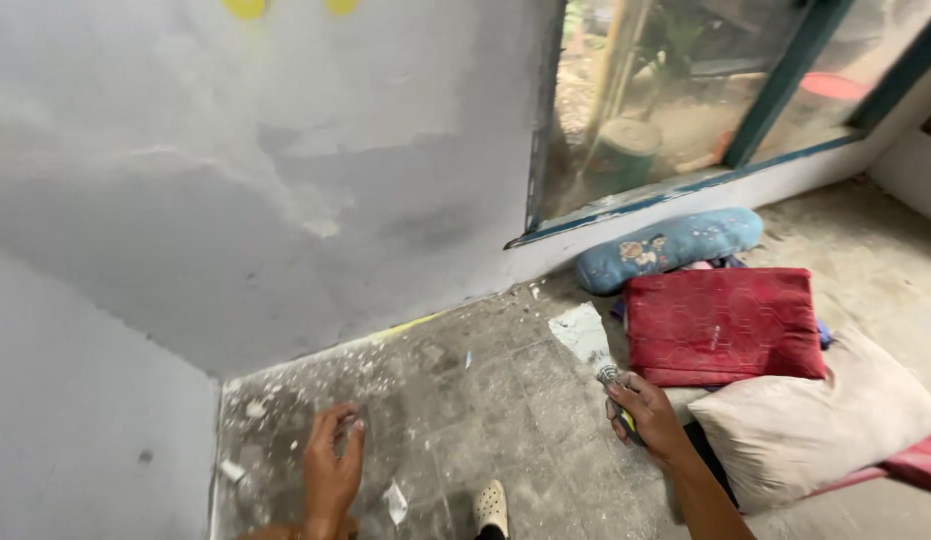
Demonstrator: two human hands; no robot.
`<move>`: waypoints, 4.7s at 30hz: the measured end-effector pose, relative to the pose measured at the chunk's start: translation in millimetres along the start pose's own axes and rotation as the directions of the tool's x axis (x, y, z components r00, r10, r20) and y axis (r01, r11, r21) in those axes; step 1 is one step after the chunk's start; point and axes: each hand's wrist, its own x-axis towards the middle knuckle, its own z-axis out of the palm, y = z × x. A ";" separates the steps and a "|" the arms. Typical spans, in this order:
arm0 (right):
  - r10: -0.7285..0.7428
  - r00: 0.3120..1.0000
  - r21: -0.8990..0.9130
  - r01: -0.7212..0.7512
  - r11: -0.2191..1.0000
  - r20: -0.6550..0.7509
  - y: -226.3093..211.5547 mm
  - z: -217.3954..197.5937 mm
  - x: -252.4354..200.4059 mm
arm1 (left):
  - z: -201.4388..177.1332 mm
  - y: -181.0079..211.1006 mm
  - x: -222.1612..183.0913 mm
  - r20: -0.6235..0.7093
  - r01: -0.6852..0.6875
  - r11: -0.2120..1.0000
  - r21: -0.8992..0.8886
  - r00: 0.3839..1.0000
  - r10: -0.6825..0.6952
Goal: The person mixes putty inside a container using a putty knife, then applies and spreads the putty along the wall edge near a window with the putty knife.
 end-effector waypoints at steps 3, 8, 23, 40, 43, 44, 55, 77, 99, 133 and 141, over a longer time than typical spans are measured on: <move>0.049 0.994 0.073 -0.042 0.996 -0.095 -9.1 -22.8 21.4 | 58.7 -11.2 60.7 0.102 0.010 0.998 -0.056 0.995 -0.005; 0.109 0.972 0.168 -0.074 0.983 -0.210 -18.6 -39.2 64.1 | 149.0 -68.0 157.2 0.224 0.024 0.991 -0.135 0.975 0.007; 0.215 0.881 0.347 -0.062 0.936 -0.422 -4.6 -137.2 175.4 | 388.4 -68.9 337.6 0.528 0.083 0.992 -0.096 0.849 -0.020; 0.275 0.961 0.459 -0.235 0.857 -0.022 -184.5 -338.6 350.9 | 508.4 183.2 349.9 0.484 0.084 0.995 -0.055 0.874 -0.047; 0.295 0.936 0.463 -0.351 0.814 0.192 -216.1 -347.5 407.5 | 502.3 185.3 380.2 0.443 0.010 1.000 0.002 0.897 -0.010; 0.282 0.933 0.432 -0.354 0.829 0.223 -220.8 -348.2 428.8 | 498.5 188.3 392.3 0.422 -0.033 0.999 0.036 0.907 0.015; 0.175 0.941 0.392 -0.283 0.875 0.289 -294.2 -280.3 617.9 | 476.6 181.5 570.3 0.276 -0.222 0.967 0.126 0.944 0.181; -0.610 0.569 -0.174 0.794 0.583 0.552 -714.6 -232.1 804.4 | 416.0 425.5 858.8 0.297 -0.788 0.276 0.551 0.494 0.817; -0.748 0.440 -0.697 0.716 -0.040 0.496 -896.6 -124.4 794.4 | 389.3 562.6 919.8 0.311 -0.499 -0.087 0.862 0.386 0.869; -0.789 0.491 -0.787 0.617 0.017 0.368 -931.1 -133.2 815.5 | 374.3 523.2 951.3 0.395 -0.494 -0.216 0.842 0.291 0.872; -0.772 0.501 -0.877 0.455 -0.151 0.393 -910.2 -91.7 789.4 | 384.6 523.4 951.9 0.382 -0.486 -0.227 0.844 0.246 0.891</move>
